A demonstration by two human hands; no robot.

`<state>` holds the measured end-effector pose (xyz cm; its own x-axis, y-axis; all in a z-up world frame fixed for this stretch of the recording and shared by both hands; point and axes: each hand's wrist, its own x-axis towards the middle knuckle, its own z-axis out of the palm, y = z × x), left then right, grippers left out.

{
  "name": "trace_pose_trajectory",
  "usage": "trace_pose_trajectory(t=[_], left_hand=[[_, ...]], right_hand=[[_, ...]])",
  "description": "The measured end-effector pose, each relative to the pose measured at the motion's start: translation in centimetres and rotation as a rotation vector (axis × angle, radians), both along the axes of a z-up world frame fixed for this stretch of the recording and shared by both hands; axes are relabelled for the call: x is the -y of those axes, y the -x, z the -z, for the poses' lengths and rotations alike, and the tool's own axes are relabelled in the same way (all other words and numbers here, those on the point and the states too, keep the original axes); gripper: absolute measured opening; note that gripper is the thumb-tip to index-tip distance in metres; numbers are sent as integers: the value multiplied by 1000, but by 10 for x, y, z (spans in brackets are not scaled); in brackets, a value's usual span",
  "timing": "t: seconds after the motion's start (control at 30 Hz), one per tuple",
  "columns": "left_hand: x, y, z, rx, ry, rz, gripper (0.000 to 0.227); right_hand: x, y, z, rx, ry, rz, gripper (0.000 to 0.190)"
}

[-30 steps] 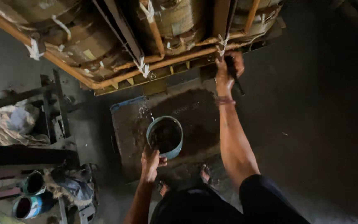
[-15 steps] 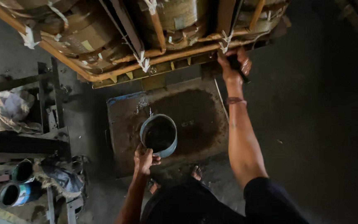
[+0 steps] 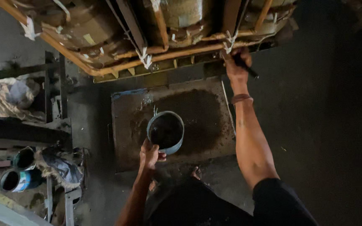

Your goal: The person uses a paintbrush to apply dark liquid from a bucket onto a wooden structure. They repeatedly dip the brush into the bucket and paint the wooden frame and attached cylindrical objects.

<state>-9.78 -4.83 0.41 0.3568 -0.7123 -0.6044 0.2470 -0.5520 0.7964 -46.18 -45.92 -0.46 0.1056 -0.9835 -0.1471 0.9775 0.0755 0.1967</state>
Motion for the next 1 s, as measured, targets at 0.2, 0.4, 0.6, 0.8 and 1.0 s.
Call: trace_pose_trajectory(t=[0.2,0.4,0.6,0.8,1.0], left_hand=[[12,20,-17,2,6,7,61],[22,39,-31,23,46,16,52],[40,50,-35,16,87,114,46],[70,53,-25,-16,139,152,57],[81,54,-25,-32,194,162,57]], right_hand=[[15,-15,10,-731,197,72,25],[-62,-16,-58,-1237,290,116,21],[-238,-110,-53,-2194,863,-47,25],[-256,-154,-54,-2958,1115,-234,32],[-242,-87,-98,-2237,522,549,19]])
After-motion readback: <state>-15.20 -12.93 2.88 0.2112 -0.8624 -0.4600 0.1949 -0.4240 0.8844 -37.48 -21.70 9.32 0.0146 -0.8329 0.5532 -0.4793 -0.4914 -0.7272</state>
